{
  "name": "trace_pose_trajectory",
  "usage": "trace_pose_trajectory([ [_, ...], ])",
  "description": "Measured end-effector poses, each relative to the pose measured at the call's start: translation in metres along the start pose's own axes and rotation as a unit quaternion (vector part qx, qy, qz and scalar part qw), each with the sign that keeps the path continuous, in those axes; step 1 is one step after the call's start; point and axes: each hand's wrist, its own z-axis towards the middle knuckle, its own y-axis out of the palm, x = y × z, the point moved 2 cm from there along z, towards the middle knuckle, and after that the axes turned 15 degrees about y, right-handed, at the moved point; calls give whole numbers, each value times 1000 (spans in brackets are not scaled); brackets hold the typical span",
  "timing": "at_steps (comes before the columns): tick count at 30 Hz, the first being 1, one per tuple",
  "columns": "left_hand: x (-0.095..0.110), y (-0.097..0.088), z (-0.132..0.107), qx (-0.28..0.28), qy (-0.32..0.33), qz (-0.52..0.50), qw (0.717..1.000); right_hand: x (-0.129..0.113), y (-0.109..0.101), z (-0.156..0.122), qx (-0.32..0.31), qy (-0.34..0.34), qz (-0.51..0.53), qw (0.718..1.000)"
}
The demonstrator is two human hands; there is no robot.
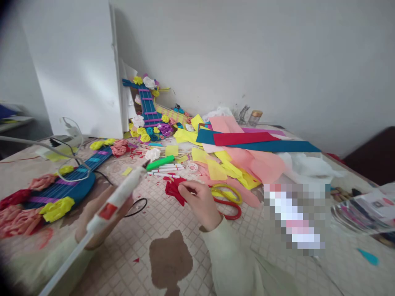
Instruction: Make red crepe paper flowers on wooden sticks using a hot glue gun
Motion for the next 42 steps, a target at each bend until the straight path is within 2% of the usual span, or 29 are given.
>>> trace_pose_trajectory([
  [2,14,4,-8,-22,58,-16,998,-2,1,-3,12,-7,21,1000],
  [4,19,9,-15,-31,105,-19,994,-4,2,-6,20,-12,33,999],
  [7,18,16,-20,-45,163,3,986,-5,4,-9,27,-13,32,999],
  [10,15,19,-22,-65,190,24,979,-5,6,-10,28,-17,28,999],
  [18,15,20,-24,-105,188,28,976,-6,9,-12,11,-29,8,999],
  [42,13,23,-26,-113,171,9,979,-6,8,-12,15,-41,-8,999],
])
